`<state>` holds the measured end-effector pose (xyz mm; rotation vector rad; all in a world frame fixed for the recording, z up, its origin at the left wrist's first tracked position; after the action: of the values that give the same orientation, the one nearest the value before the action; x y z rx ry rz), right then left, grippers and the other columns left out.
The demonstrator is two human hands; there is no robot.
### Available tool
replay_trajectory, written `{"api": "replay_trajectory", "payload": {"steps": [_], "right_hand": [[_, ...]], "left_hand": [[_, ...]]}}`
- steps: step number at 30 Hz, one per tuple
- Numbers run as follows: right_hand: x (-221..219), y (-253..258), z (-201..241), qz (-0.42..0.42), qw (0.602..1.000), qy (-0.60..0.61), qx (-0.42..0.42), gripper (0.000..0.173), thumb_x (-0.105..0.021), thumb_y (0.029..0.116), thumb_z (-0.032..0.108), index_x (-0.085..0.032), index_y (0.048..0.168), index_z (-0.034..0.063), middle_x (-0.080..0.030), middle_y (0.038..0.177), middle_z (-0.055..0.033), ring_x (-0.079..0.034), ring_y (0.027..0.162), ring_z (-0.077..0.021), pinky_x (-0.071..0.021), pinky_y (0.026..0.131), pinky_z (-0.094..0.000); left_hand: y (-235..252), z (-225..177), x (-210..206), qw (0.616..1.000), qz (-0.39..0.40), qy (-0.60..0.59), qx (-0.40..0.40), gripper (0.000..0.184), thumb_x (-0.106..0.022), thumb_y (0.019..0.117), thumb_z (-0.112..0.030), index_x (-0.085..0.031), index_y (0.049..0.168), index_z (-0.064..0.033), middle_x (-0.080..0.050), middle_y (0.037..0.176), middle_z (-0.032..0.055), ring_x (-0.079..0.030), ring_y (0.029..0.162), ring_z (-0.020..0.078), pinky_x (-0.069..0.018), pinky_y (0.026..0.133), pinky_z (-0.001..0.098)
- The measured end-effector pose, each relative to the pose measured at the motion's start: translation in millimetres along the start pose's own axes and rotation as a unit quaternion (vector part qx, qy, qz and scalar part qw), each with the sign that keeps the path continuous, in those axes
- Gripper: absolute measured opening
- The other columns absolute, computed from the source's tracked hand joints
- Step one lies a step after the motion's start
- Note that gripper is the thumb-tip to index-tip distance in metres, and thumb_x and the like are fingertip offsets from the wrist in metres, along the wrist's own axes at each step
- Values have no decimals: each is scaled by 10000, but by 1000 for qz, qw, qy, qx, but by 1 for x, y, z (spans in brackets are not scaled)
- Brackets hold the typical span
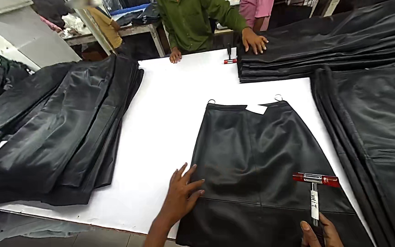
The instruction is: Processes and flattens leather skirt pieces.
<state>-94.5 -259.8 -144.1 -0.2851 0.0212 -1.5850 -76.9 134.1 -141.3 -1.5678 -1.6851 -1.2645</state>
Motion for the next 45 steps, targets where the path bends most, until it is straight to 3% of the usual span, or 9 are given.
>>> {"api": "replay_trajectory", "payload": {"steps": [5, 12, 16, 23, 30, 35, 40, 43, 45], "right_hand": [[-29, 12, -1, -57, 997, -47, -22, 597, -530, 1049, 197, -246, 1527, -19, -511, 726, 5, -513, 463, -83, -497, 414, -264], [-27, 19, -2, -102, 991, -56, -65, 481, -530, 1049, 205, -348, 1474, 72, -470, 635, 53, -477, 411, -69, -463, 368, -245], [-26, 19, -4, -97, 991, -66, -68, 479, -538, 1043, 234, -366, 1471, 102, -465, 612, 59, -477, 397, -72, -455, 348, -242], [-25, 16, -2, -62, 995, -63, -43, 481, -516, 1037, 203, -380, 1482, 85, -481, 621, 60, -487, 410, -73, -462, 356, -244], [-54, 2, 29, -57, 998, 16, -35, 393, -313, 1096, 196, -346, 1474, 91, -484, 639, 62, -492, 418, -84, -463, 357, -237], [-95, -25, 51, 9, 999, 24, -48, 490, -200, 1110, 256, -234, 1545, 32, -532, 682, 74, -544, 481, -83, -495, 406, -249], [-133, -51, 50, 131, 984, -116, 26, 598, -322, 1128, 303, -206, 1555, -99, -568, 746, 19, -547, 542, -75, -506, 464, -261], [-156, -58, 62, 162, 965, -178, 102, 614, -339, 1123, 353, -287, 1572, -63, -604, 736, -63, -557, 542, -98, -517, 481, -287], [-167, -66, 71, 152, 957, -184, 167, 585, -342, 1118, 383, -322, 1594, 44, -615, 751, -94, -579, 570, -112, -533, 513, -294]], "left_hand": [[-33, 50, 3, 996, 59, -60, 30, 424, -630, 910, -651, -725, 1257, -426, -371, 1649, -1, -165, 1580, 302, -147, 1242, 647], [-37, 77, 3, 994, 100, -33, -17, 505, -468, 948, -737, -654, 1339, -476, -343, 1664, 20, -168, 1579, 319, -138, 1241, 651], [-35, 86, 7, 992, 115, 5, -49, 534, -437, 940, -765, -636, 1353, -491, -284, 1690, 22, -124, 1585, 340, -97, 1230, 686], [-39, 85, 4, 996, 77, -11, -48, 536, -457, 948, -742, -638, 1366, -459, -346, 1663, 20, -194, 1572, 328, -139, 1232, 675], [-39, 84, 13, 990, 120, 51, -60, 563, -313, 998, -724, -550, 1447, -480, -298, 1684, 60, -165, 1570, 391, -121, 1176, 761], [-43, 88, 14, 986, 137, 80, -60, 579, -272, 999, -730, -481, 1490, -507, -260, 1699, 40, -162, 1566, 416, -129, 1156, 786], [-44, 91, 14, 985, 146, 73, -49, 605, -278, 979, -759, -465, 1498, -511, -235, 1708, 7, -140, 1575, 395, -111, 1174, 763], [-44, 91, 15, 986, 157, 53, -34, 651, -312, 937, -814, -474, 1492, -514, -218, 1713, -19, -104, 1585, 369, -69, 1189, 746], [-44, 90, 16, 985, 162, 49, -29, 687, -335, 907, -843, -480, 1489, -509, -214, 1713, -21, -85, 1587, 366, -54, 1189, 744]]}}
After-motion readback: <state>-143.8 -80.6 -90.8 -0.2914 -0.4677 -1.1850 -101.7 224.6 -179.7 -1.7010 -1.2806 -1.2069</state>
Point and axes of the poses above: each hand's wrist, its own y-axis towards the middle knuckle, its own x-axis out of the back of the hand, z = x × y, the point moved 1 cm from there along y, towards the middle knuckle
